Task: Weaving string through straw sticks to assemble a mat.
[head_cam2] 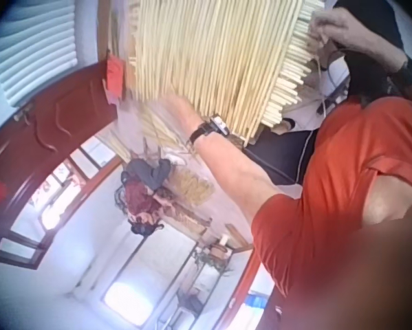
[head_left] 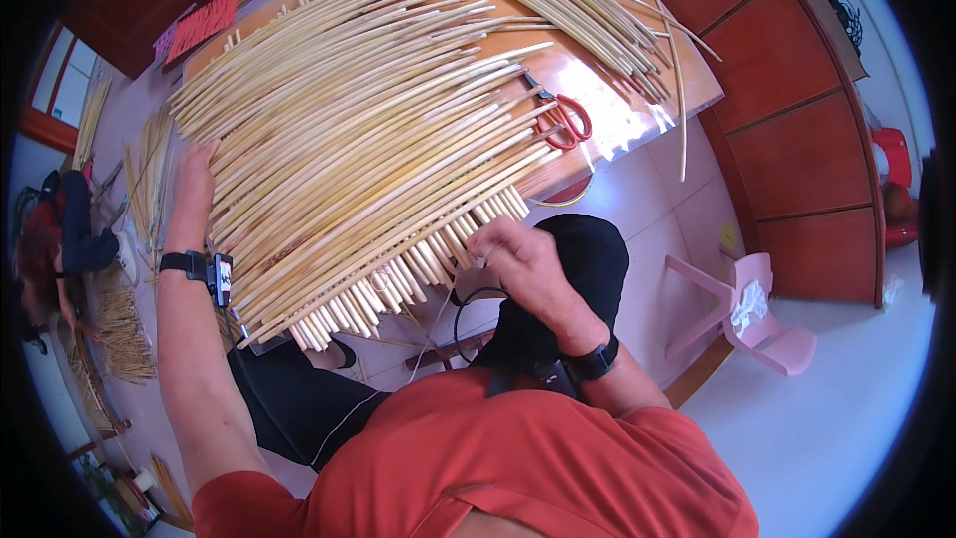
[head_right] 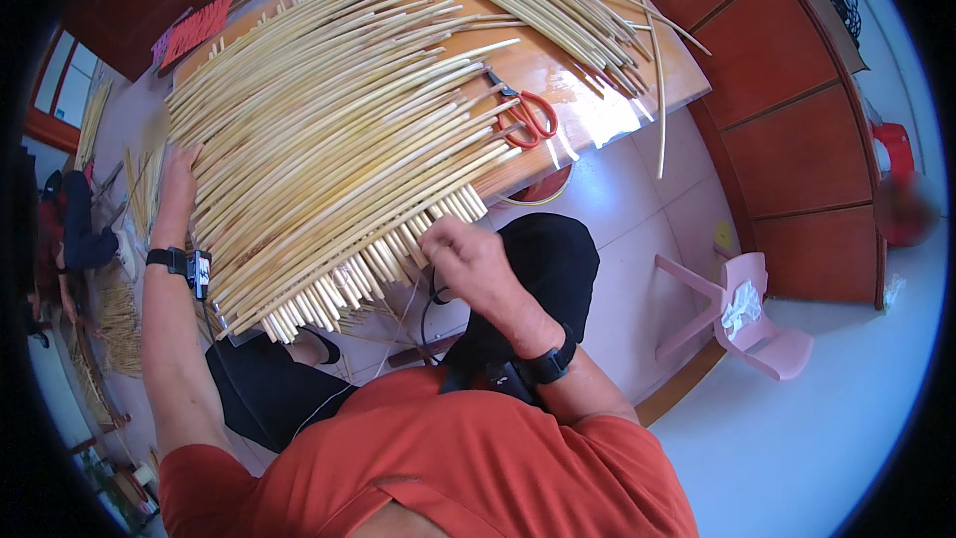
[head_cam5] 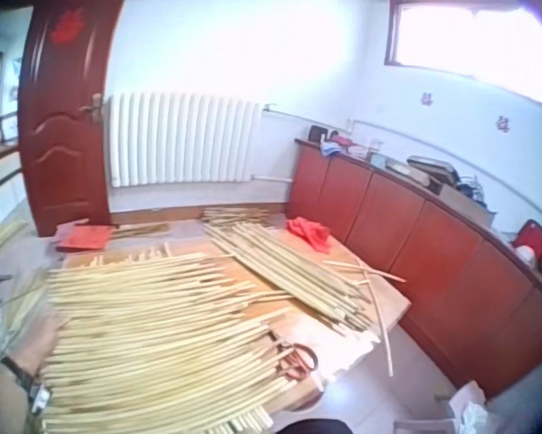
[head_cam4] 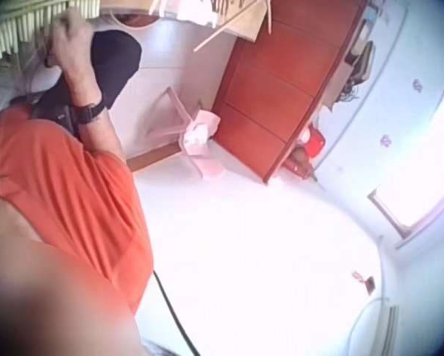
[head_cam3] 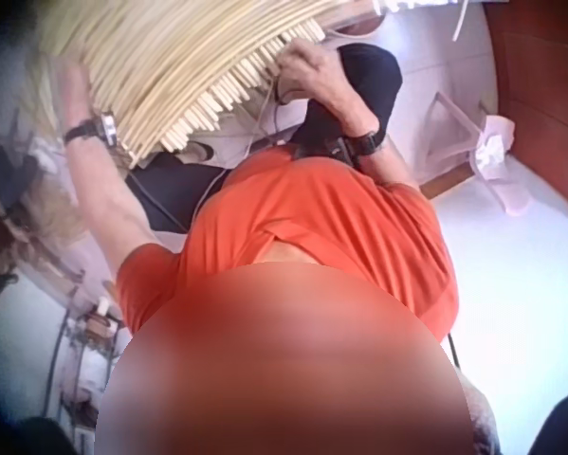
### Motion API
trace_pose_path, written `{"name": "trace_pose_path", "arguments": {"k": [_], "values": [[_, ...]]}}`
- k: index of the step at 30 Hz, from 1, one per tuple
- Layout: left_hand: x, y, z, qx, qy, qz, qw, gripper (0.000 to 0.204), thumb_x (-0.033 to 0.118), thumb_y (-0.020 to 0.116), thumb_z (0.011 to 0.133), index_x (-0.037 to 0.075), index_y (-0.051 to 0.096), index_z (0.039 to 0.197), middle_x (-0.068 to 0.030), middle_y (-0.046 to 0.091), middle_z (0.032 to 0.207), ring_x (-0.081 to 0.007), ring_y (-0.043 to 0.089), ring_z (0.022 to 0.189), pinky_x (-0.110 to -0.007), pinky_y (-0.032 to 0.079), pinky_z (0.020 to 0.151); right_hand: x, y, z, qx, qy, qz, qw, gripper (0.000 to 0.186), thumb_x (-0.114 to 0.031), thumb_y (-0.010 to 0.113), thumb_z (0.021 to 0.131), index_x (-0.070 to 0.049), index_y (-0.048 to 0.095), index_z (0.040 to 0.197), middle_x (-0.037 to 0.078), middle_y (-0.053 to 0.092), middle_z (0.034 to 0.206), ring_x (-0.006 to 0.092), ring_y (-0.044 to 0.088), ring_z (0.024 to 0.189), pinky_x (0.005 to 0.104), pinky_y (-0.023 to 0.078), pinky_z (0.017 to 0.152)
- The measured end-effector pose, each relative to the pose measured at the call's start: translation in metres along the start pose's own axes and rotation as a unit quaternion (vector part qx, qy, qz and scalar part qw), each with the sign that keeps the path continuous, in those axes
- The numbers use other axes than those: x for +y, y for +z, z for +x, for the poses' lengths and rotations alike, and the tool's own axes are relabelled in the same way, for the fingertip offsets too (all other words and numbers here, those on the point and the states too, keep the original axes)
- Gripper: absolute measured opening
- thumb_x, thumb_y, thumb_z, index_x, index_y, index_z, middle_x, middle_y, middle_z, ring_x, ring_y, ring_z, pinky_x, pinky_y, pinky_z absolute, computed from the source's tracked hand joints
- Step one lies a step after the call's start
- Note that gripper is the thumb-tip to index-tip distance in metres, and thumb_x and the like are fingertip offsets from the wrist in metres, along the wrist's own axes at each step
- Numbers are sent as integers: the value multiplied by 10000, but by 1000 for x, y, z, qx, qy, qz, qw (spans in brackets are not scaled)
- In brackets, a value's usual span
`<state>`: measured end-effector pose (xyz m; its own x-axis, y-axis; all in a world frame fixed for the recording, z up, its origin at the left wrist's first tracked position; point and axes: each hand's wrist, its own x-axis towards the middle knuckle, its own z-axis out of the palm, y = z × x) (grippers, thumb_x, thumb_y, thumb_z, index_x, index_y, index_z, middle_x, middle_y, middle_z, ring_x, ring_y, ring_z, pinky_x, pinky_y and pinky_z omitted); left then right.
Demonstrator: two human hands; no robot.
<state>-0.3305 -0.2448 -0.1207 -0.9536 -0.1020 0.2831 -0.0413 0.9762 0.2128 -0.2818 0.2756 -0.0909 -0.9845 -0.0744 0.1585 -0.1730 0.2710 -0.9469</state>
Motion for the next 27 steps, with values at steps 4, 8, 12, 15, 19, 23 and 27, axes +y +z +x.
{"name": "trace_pose_path", "arguments": {"k": [4,8,12,15,19,23,27], "values": [[-2,2,-3,-18,-6,35,999,387,-72,416,823,14,616,1143,-199,592,1125,-365,529,1069,-379,413,935,26,-36,44,95,28,-3,995,74,-58,490,950,3,529,935,108,647,985,158,600,916,284,468,790],[-3,6,-4,14,49,25,998,321,4,444,868,22,626,1132,-209,620,1080,-362,560,1032,-399,438,891,49,-64,81,70,-29,-91,993,30,-34,514,931,-14,535,926,162,667,997,255,638,972,313,486,825],[-7,5,-1,-3,7,3,1000,362,-28,428,852,42,623,1149,-210,623,1071,-372,566,1020,-402,444,887,59,-81,87,17,-155,-305,940,109,-160,492,955,-77,559,935,118,670,951,271,631,944,387,405,857],[-11,5,1,-33,13,9,999,385,-33,422,852,53,608,1178,-212,616,1086,-374,564,1024,-400,444,890,69,-91,94,24,-136,-346,928,162,-223,452,969,-96,550,944,102,665,940,284,622,915,404,364,860],[-8,4,2,-56,-5,30,998,393,-21,419,868,63,584,1214,-214,605,1108,-377,557,1035,-392,443,895,88,-107,114,71,-76,-397,912,167,-220,418,972,-92,514,926,123,656,939,312,608,923,417,370,858],[5,5,13,-47,-24,5,999,371,-6,424,878,66,597,1198,-225,612,1093,-380,560,1039,-394,442,901,94,-120,136,78,30,-477,875,163,-217,427,955,-94,529,922,130,665,882,338,627,875,471,405,806],[17,3,18,-24,-23,-60,998,310,123,436,925,25,612,1160,-247,624,1086,-362,580,1045,-390,435,902,62,-122,125,135,-37,-450,882,101,-148,496,913,-74,565,907,163,662,866,351,638,791,476,441,789]]}}
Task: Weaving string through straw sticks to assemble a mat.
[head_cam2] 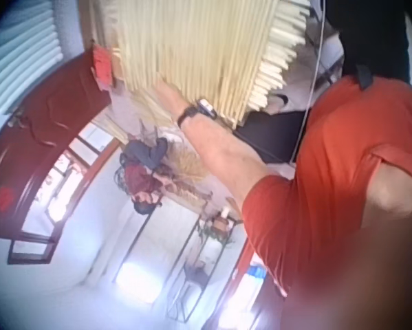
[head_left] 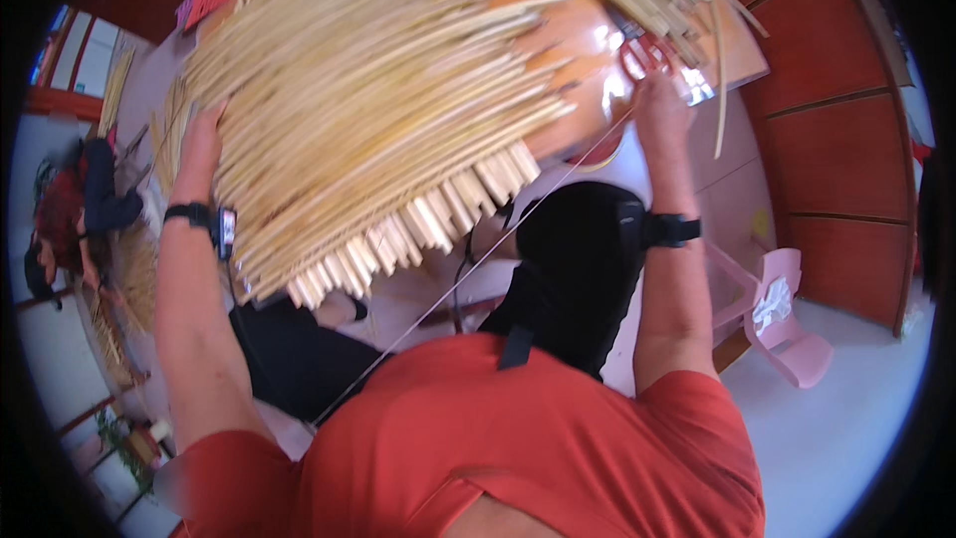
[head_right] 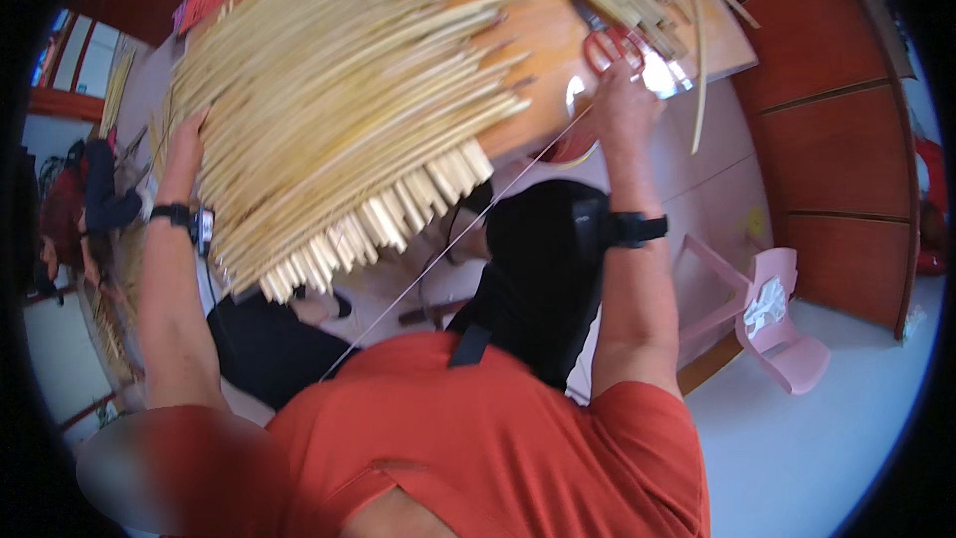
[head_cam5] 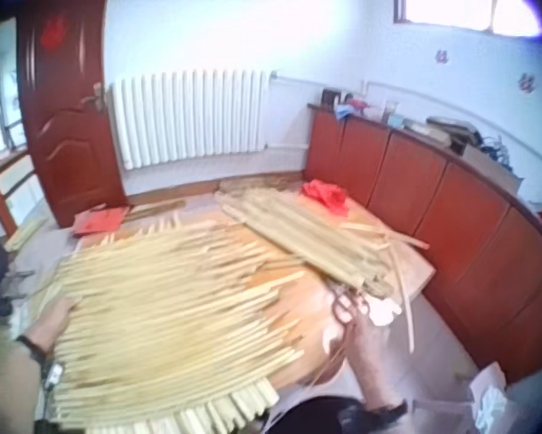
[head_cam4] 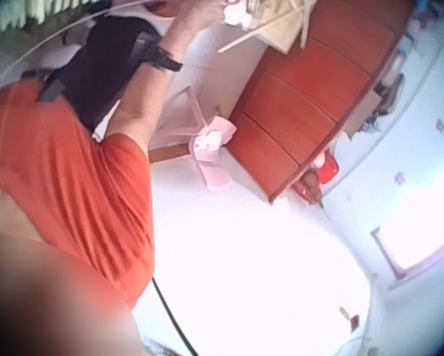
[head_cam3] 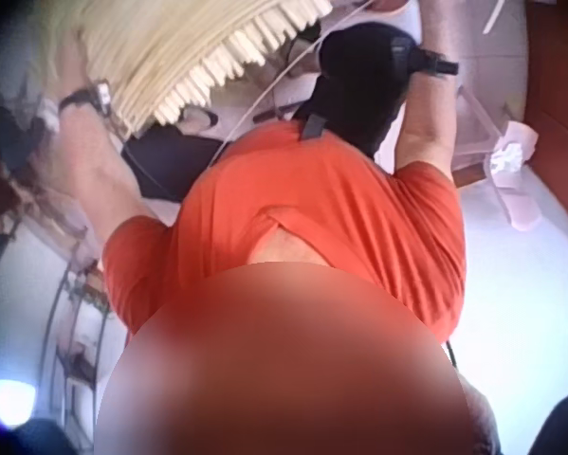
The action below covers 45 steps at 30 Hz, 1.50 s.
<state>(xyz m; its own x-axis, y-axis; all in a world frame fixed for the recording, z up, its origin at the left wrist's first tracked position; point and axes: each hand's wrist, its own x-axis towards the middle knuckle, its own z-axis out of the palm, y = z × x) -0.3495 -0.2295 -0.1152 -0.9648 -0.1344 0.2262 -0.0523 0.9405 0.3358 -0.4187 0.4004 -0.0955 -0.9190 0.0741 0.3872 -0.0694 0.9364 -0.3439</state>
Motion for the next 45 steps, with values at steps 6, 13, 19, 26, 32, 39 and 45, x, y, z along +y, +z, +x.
{"name": "trace_pose_path", "arguments": {"k": [6,13,19,26,32,39,45], "values": [[7,-3,-6,-38,-47,-6,998,420,315,458,937,-23,599,1143,-259,613,1112,-375,563,1077,-382,417,914,-87,-65,-123,-332,5,505,796,39,-2,568,878,-21,600,888,49,642,892,133,592,855,266,474,765],[17,-5,-21,-13,-60,36,997,500,408,475,904,-39,627,1067,-254,624,1096,-376,569,1051,-396,410,902,-193,-10,-218,-504,-258,538,624,44,-45,565,880,-22,531,895,146,592,1091,339,548,987,387,445,843],[17,-5,-44,4,-33,97,995,282,219,442,927,129,650,1094,-217,648,985,-378,614,933,-478,479,807,-206,-12,-238,-533,-307,410,674,109,-36,610,798,-34,515,852,139,579,952,348,548,1012,421,443,806],[16,-18,-31,-21,-77,183,980,264,194,437,926,136,647,1076,-175,662,954,-360,628,919,-469,496,775,-196,-27,-220,-390,-401,247,791,136,-37,558,800,-50,567,935,103,581,1249,274,549,1113,417,420,881],[26,-20,-49,-55,-130,154,978,261,184,460,897,118,663,1048,-193,658,974,-365,627,922,-453,496,777,-167,-19,-193,-304,-331,216,867,91,12,524,717,-36,512,793,174,616,936,350,590,851,439,472,719],[52,6,-61,-96,-119,46,987,197,84,537,802,25,682,923,-249,641,893,-397,628,853,-446,501,760,-131,-19,-148,-148,-220,170,949,31,-13,544,800,-31,525,818,167,549,782,369,538,783,462,434,703],[103,-8,-99,-122,-68,57,989,176,47,534,775,-6,681,855,-249,647,858,-408,631,822,-452,509,769,-129,-37,-150,-146,-113,293,938,83,8,559,820,-4,535,898,219,598,1083,377,560,1009,418,449,853]]}}
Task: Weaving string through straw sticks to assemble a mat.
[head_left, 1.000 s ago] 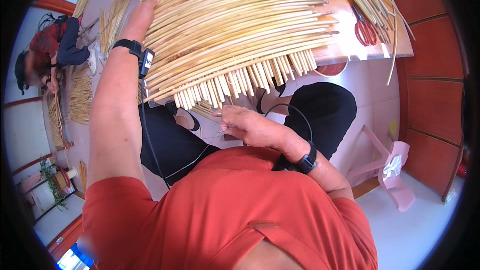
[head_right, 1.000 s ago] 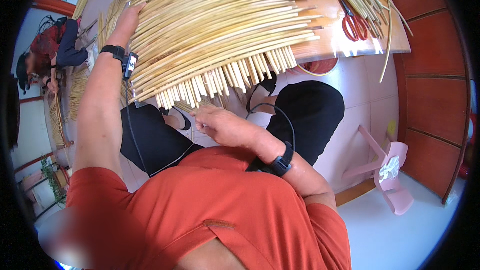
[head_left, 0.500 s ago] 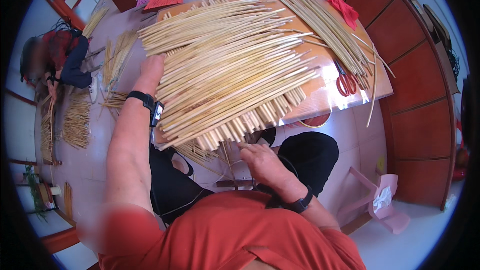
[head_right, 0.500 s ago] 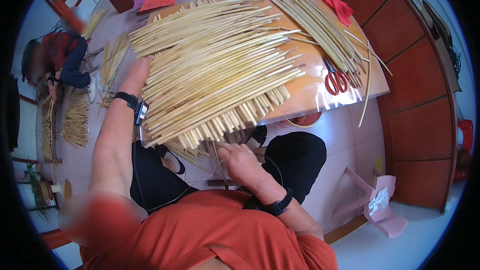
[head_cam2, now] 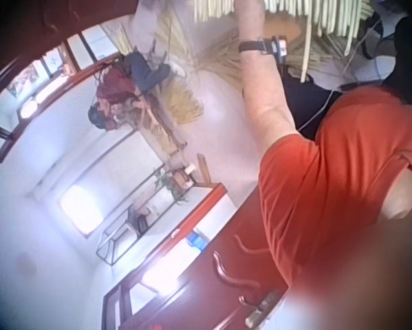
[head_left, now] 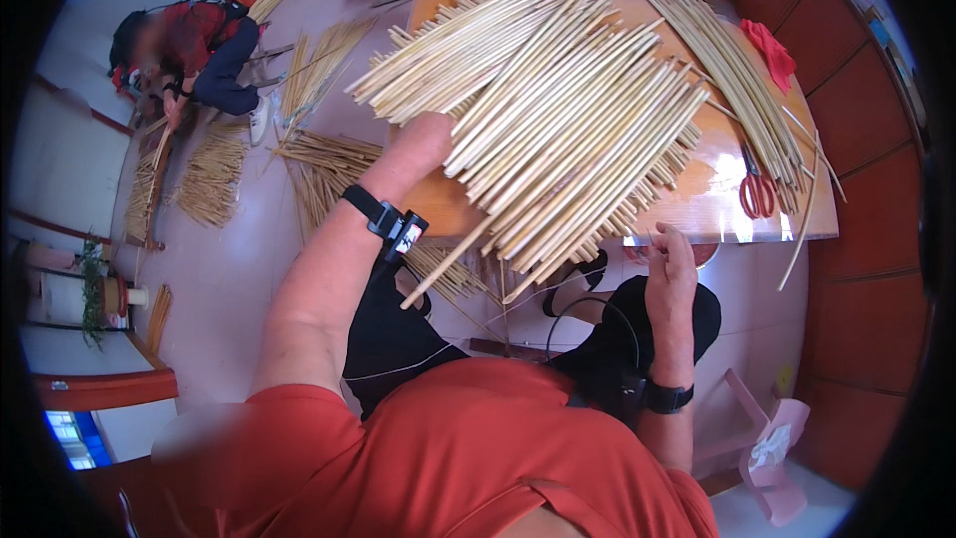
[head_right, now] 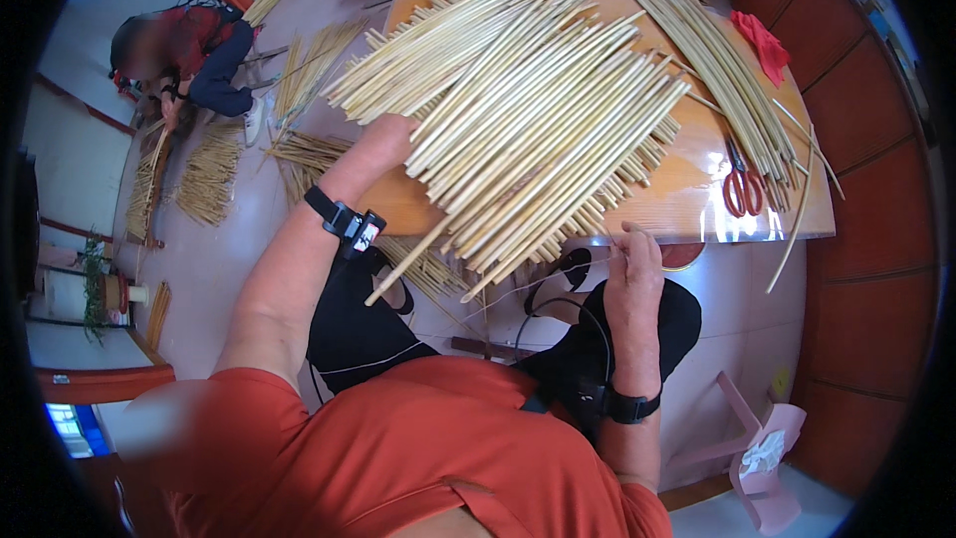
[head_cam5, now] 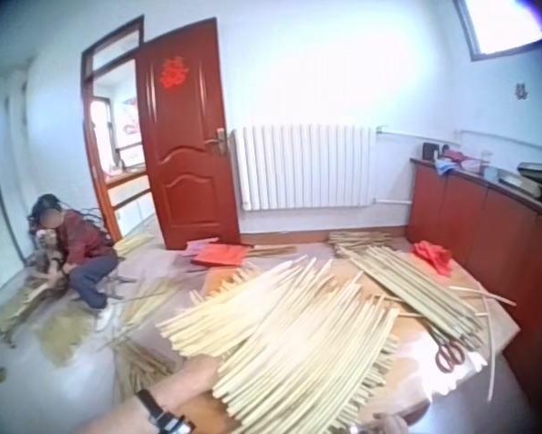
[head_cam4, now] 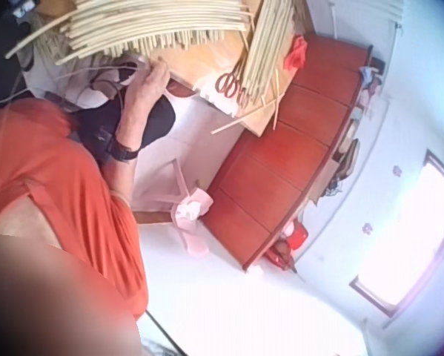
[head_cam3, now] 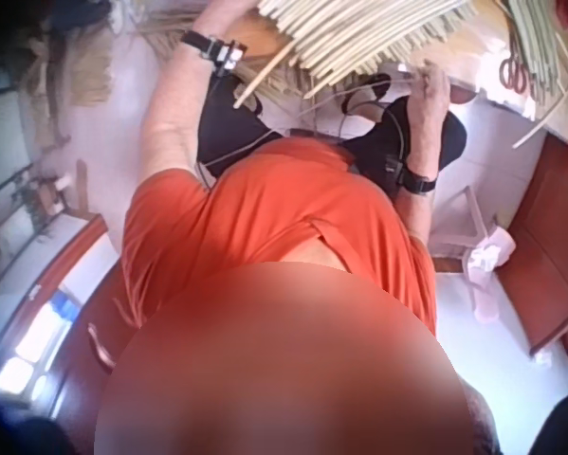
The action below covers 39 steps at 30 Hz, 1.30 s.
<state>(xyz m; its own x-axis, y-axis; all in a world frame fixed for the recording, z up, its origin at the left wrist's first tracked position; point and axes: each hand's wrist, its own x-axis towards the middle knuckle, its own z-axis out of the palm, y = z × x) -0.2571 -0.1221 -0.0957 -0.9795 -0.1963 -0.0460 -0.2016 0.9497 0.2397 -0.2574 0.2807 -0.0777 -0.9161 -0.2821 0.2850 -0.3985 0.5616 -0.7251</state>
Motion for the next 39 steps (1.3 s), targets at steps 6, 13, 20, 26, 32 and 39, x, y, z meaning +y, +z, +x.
{"name": "trace_pose_path", "arguments": {"k": [6,13,20,26,32,39], "values": [[-17,-66,17,104,-119,29,987,259,0,481,786,72,664,955,-206,655,905,-385,634,841,-455,507,760,-6,6,-28,-16,26,90,995,70,54,533,852,2,517,897,214,589,1147,308,595,1044,357,458,903],[-162,-60,70,180,47,54,981,359,17,464,826,86,619,1142,-199,573,1202,-353,520,1145,-414,408,979,-25,33,-36,-178,15,145,973,111,60,559,837,-14,542,917,188,598,1095,302,603,1018,343,482,863],[-196,-16,122,40,-30,24,998,427,276,356,967,66,495,1312,-171,370,1445,-301,277,1370,-401,220,1113,-12,31,-37,-217,233,309,896,12,-16,529,914,-24,529,905,106,585,1006,251,591,1081,352,497,866],[-180,-24,121,46,-26,-84,995,427,308,361,966,48,523,1264,-222,419,1358,-340,345,1302,-372,266,1082,-9,38,-26,-215,377,532,727,66,-93,483,965,-55,522,928,86,582,1060,225,613,1029,378,519,865],[-187,-27,75,-22,-56,-91,994,422,305,353,972,12,534,1215,-236,495,1168,-374,451,1132,-397,334,1006,9,12,10,-73,391,573,717,63,-25,472,939,-49,525,915,104,610,988,248,649,937,386,546,804],[-172,-3,-1,10,-112,-9,994,497,374,379,971,51,453,1341,-321,354,1339,-444,339,1262,-429,273,1075,25,5,67,21,342,565,751,94,-13,454,928,-54,530,892,107,623,960,258,646,932,353,534,792]]}}
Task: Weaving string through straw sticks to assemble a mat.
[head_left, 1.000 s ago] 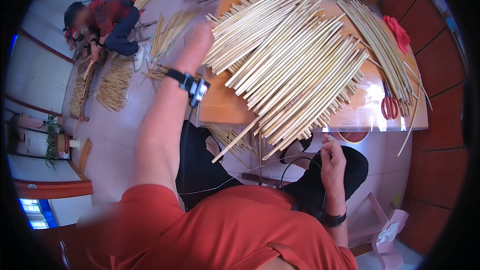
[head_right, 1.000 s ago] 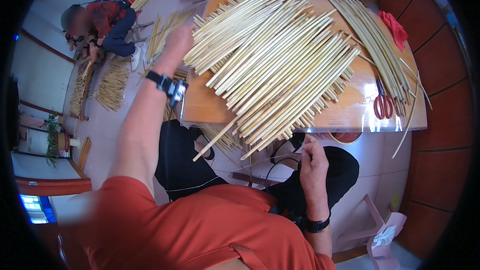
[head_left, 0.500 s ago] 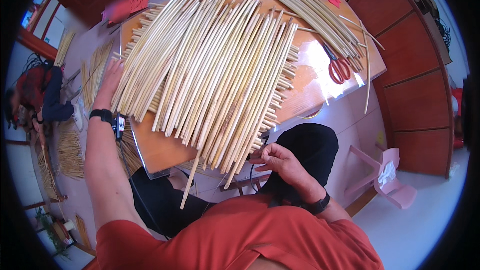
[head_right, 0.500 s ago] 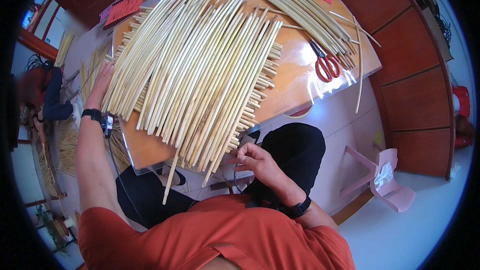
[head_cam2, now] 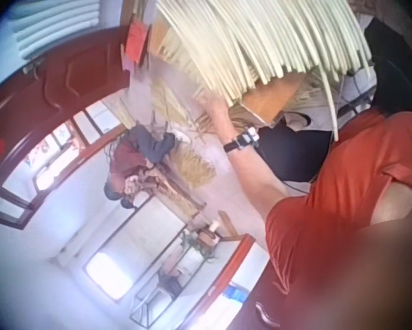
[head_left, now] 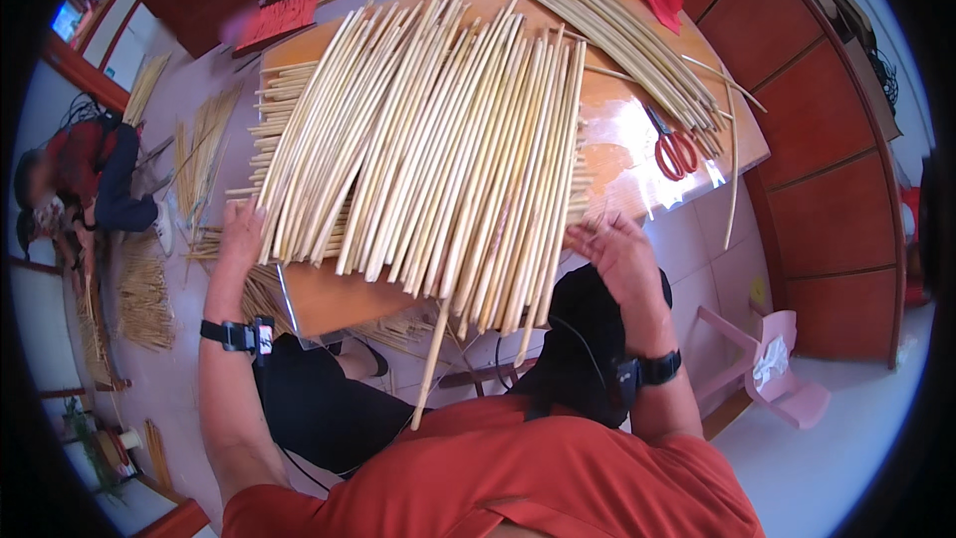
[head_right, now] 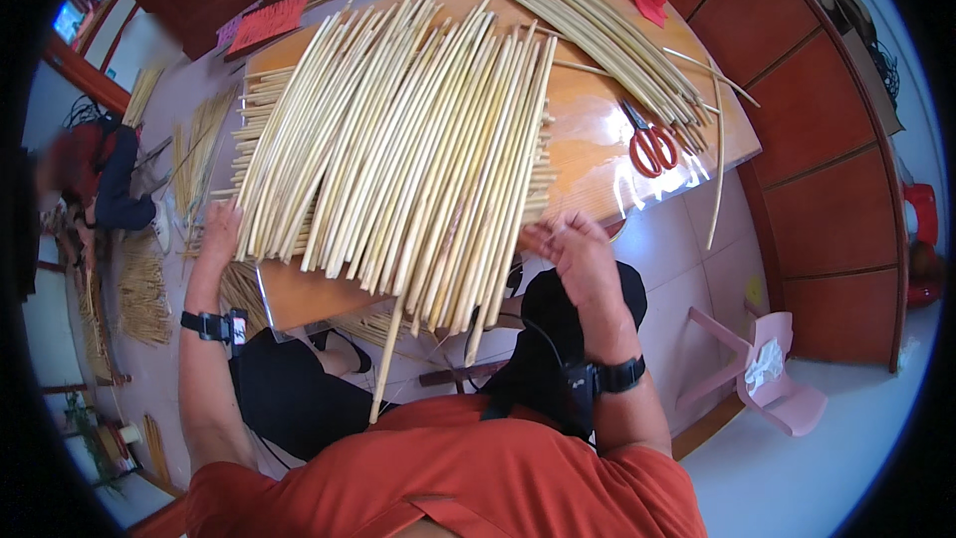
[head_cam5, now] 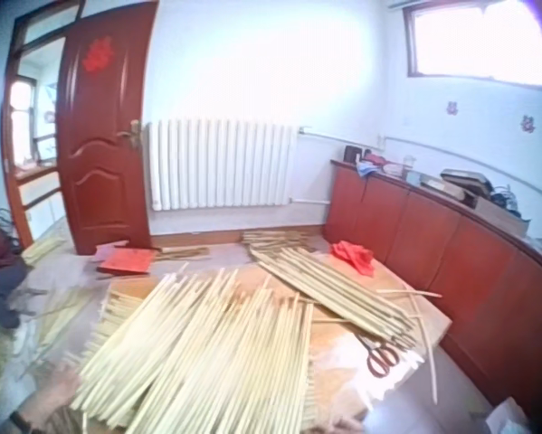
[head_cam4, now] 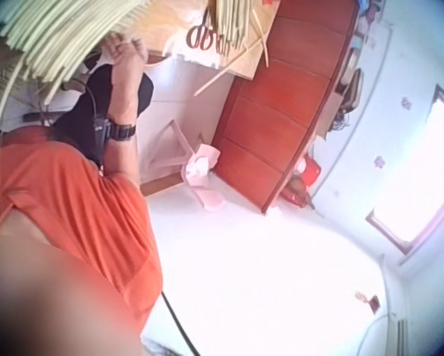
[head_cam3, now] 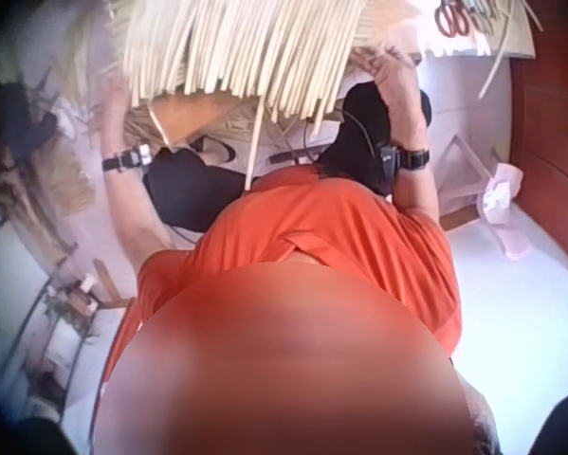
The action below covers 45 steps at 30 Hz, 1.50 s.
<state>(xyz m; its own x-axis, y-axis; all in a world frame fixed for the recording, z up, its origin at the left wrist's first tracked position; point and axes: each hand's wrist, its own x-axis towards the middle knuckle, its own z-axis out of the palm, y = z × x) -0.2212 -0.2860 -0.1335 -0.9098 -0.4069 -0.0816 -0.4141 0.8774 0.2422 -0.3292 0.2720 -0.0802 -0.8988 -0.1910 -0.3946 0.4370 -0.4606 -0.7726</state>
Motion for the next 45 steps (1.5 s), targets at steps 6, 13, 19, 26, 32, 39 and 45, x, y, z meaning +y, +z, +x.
{"name": "trace_pose_path", "arguments": {"k": [6,13,19,26,32,39,45], "values": [[89,-29,-85,-128,-9,60,990,529,417,447,942,67,469,1337,-343,383,1346,-460,478,1171,-454,414,975,-22,-21,25,105,-92,-293,946,70,-42,496,887,-33,564,873,125,625,942,248,637,947,304,501,806],[108,-66,-62,51,-80,37,995,446,392,513,916,11,599,1132,-244,632,1047,-409,591,993,-481,467,852,5,-28,20,90,-318,-584,742,68,-4,573,802,-7,589,868,217,602,940,384,580,929,424,452,836],[123,-13,-21,68,-45,-93,992,502,342,600,865,3,525,1228,-273,612,1085,-409,569,1052,-450,441,922,11,-16,-2,102,-321,-652,679,39,-18,569,810,-14,564,849,204,564,907,411,564,844,453,454,774],[112,23,-6,71,-113,-230,964,848,212,775,724,49,327,1425,-261,524,1279,-354,535,1167,-392,440,964,19,-7,5,56,-352,-583,731,62,-1,579,820,-12,555,877,202,548,875,400,559,820,446,470,723],[94,33,-54,33,-84,-401,912,742,-1,680,781,32,317,1427,-216,561,1238,-244,585,1074,-298,467,889,13,-13,7,-32,-344,-555,756,70,30,565,801,-6,567,861,192,558,839,387,570,807,423,475,720],[102,22,-97,28,-87,-438,894,714,-119,562,801,31,280,1440,-139,584,1215,-183,596,1042,-274,477,866,2,-17,19,-28,-379,-571,728,67,12,568,789,-14,580,849,194,571,844,385,574,803,415,475,726],[123,-28,-125,0,-174,-126,977,678,275,682,824,104,373,1402,-233,581,1193,-388,557,1101,-429,450,907,-5,-5,12,18,-301,-647,701,51,-27,589,791,-17,578,840,195,610,940,372,583,914,413,468,807]]}}
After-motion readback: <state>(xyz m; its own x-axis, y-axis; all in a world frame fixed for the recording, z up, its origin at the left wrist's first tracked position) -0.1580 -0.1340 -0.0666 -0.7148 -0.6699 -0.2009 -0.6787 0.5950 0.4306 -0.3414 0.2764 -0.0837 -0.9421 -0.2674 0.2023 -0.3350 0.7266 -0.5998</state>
